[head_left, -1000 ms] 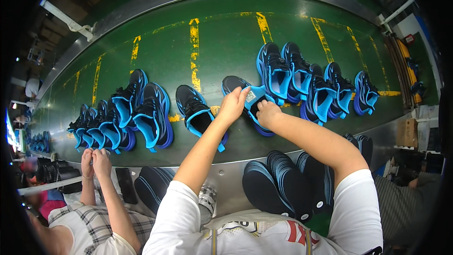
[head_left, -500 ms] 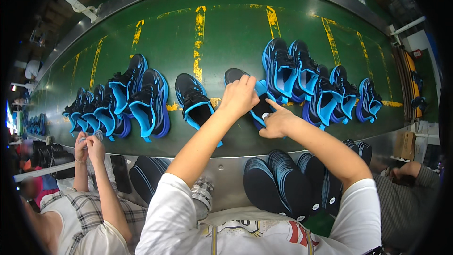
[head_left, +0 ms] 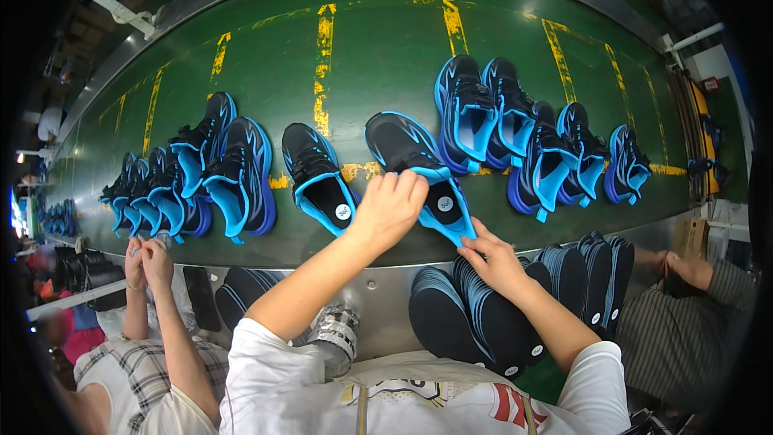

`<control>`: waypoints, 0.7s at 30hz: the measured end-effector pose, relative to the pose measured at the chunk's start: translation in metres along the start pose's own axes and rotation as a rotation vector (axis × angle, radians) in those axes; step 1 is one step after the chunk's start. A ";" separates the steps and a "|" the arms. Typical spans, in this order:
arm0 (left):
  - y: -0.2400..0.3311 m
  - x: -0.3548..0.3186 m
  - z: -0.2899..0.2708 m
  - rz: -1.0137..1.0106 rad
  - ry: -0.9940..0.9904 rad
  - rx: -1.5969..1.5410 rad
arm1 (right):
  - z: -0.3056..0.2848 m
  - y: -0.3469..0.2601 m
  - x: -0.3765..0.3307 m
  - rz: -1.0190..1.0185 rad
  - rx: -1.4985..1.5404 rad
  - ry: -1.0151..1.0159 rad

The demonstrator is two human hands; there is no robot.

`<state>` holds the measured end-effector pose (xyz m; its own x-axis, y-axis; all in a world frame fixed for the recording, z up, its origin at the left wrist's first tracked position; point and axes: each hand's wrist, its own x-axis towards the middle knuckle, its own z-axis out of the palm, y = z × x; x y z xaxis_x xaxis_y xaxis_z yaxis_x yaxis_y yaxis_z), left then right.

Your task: The person places stacks of shoe insoles onto the workstation, then repeatedly picks up individual insoles and inserts them into sneakers along the conveyor line by hand.

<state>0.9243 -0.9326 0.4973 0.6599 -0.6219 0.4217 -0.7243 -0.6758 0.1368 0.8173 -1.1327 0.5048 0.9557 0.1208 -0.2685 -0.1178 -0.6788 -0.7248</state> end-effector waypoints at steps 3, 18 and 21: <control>-0.024 -0.003 0.003 0.003 -0.105 0.253 | 0.008 -0.021 0.017 -0.171 -0.066 0.102; -0.079 0.020 0.020 -0.104 -0.402 -0.033 | -0.015 -0.069 -0.092 -0.302 -0.301 0.201; -0.068 0.039 0.025 -0.232 -0.481 0.026 | -0.008 -0.062 -0.144 -0.229 -0.299 0.187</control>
<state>1.0040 -0.9210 0.4822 0.8238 -0.5618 -0.0764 -0.5471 -0.8230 0.1529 0.6892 -1.1145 0.5934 0.9838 0.1783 0.0182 0.1608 -0.8331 -0.5292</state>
